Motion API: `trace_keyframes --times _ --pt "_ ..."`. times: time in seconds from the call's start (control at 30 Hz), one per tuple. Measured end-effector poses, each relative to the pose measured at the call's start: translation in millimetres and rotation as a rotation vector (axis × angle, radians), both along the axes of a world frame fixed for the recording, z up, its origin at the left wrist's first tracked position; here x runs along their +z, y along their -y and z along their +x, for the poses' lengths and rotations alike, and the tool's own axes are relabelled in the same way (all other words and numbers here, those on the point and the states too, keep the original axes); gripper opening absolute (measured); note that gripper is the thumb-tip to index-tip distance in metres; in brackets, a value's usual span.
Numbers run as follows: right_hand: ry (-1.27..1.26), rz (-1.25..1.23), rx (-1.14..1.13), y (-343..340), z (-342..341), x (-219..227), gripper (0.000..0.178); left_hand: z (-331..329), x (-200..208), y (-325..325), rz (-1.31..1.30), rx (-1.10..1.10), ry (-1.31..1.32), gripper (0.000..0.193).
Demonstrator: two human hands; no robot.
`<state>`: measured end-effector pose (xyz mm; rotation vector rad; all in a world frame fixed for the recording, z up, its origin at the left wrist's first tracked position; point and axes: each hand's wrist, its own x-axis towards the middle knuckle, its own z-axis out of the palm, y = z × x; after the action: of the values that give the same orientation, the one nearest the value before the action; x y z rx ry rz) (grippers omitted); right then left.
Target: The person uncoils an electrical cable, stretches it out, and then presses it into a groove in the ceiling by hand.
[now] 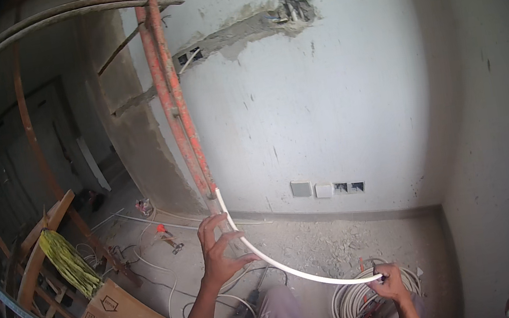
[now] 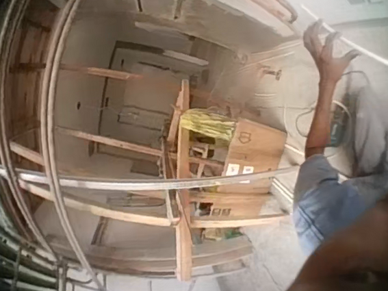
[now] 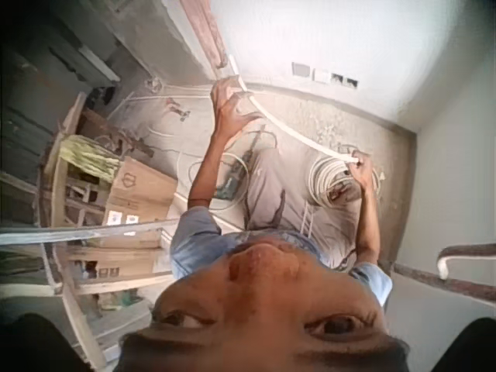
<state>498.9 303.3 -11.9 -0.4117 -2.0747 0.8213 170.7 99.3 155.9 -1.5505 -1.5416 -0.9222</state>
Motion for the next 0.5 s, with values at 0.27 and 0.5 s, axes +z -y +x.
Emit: trace_keyframes --times 0.27,0.5 --pt "0.262 0.041 0.212 37.6 5.1 39.0 0.040 -42.3 -97.8 -4.8 0.465 -0.919 2.116 0.043" --pt "0.392 0.115 0.248 28.3 4.0 -12.2 0.018 -57.5 -38.8 38.7 0.649 -1.009 1.930 0.028"
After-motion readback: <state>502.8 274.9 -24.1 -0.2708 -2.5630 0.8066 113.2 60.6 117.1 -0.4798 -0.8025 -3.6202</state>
